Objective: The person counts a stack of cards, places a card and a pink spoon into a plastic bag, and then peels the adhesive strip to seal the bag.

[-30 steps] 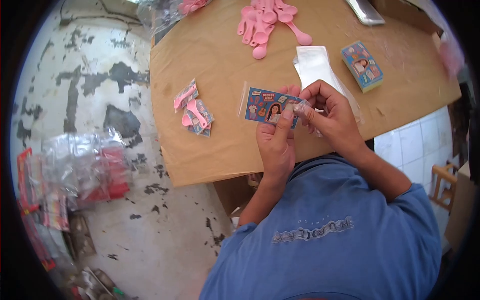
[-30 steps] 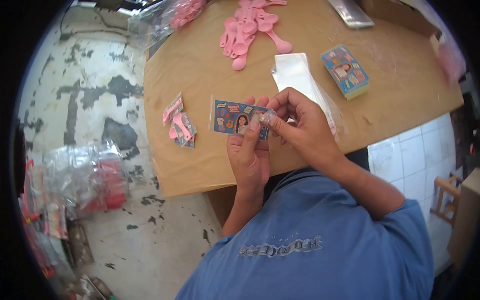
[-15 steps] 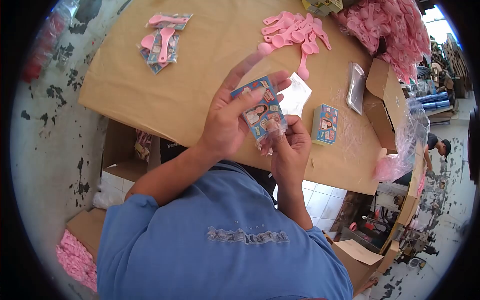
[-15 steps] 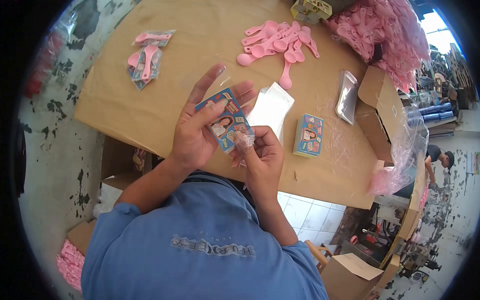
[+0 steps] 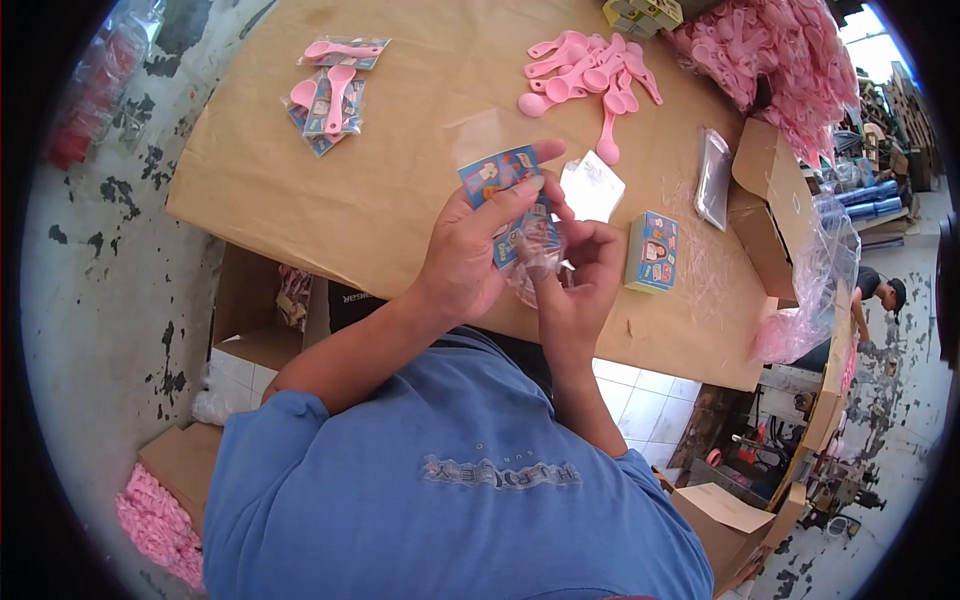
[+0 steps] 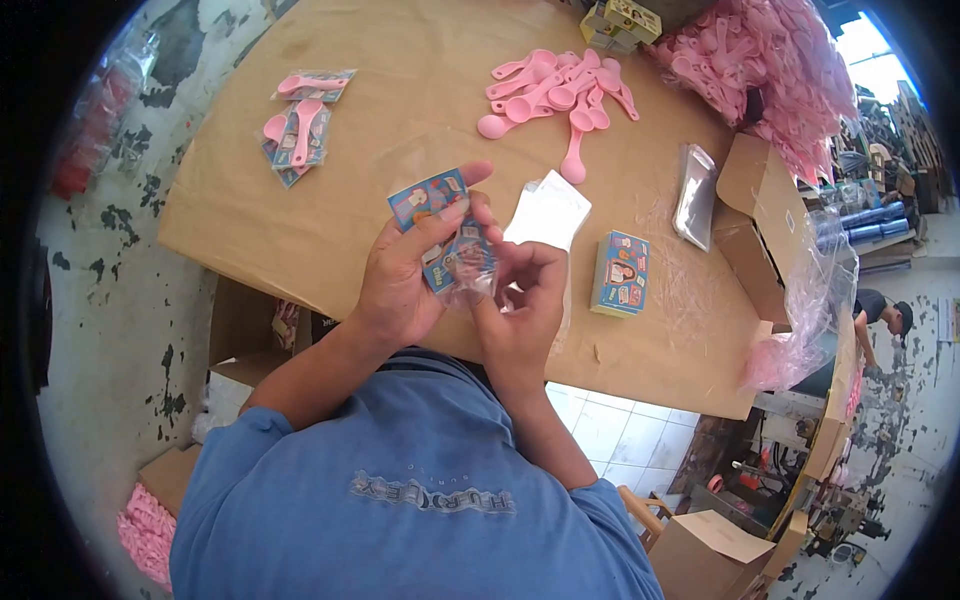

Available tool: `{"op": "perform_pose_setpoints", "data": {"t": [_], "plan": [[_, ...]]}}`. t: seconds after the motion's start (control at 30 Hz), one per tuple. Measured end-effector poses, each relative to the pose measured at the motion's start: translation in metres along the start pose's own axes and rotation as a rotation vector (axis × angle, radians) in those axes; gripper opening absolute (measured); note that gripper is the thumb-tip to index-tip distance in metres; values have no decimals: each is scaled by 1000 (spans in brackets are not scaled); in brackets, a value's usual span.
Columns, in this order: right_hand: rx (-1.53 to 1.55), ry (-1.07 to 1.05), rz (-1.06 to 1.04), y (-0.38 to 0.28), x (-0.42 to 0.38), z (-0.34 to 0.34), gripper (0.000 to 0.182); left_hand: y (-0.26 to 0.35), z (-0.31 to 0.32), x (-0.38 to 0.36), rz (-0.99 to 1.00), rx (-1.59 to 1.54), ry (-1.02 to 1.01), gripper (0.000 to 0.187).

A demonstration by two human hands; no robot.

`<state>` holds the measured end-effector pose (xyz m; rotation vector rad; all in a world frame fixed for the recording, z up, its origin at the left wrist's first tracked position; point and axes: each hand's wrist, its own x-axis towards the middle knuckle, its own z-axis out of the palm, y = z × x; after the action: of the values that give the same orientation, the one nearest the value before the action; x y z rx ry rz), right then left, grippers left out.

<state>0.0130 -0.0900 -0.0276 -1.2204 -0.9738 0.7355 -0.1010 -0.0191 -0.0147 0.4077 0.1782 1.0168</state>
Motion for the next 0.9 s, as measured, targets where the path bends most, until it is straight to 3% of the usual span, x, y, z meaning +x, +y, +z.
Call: {"op": "perform_pose_setpoints", "data": {"t": [0.1,0.13,0.2,0.4,0.43,0.6,0.67,0.87,0.9], "plan": [[-466,-95,-342,-11,3,-11,54,2,-4,2,15,9,90,46],[-618,-160,-551,-9,7,-18,39,2,-8,2,20,10,125,44],[-562,-246,-635,-12,9,-20,26,10,-24,6,19,-82,186,41],[-575,-117,-231,-38,55,-58,10,56,-59,4,148,-116,318,37],[-700,-150,-207,-48,73,-63,9,59,-57,1,147,-94,337,37],[-929,-272,-99,-18,192,-104,26,43,-48,-11,32,-40,328,42],[-1059,-284,-257,22,250,-125,33,35,-53,-16,-16,-46,299,43],[-837,-214,-158,88,354,-109,64,36,-63,-33,-60,-18,312,44],[-927,-224,-160,97,361,-104,66,37,-64,-36,-59,-23,322,45]]}}
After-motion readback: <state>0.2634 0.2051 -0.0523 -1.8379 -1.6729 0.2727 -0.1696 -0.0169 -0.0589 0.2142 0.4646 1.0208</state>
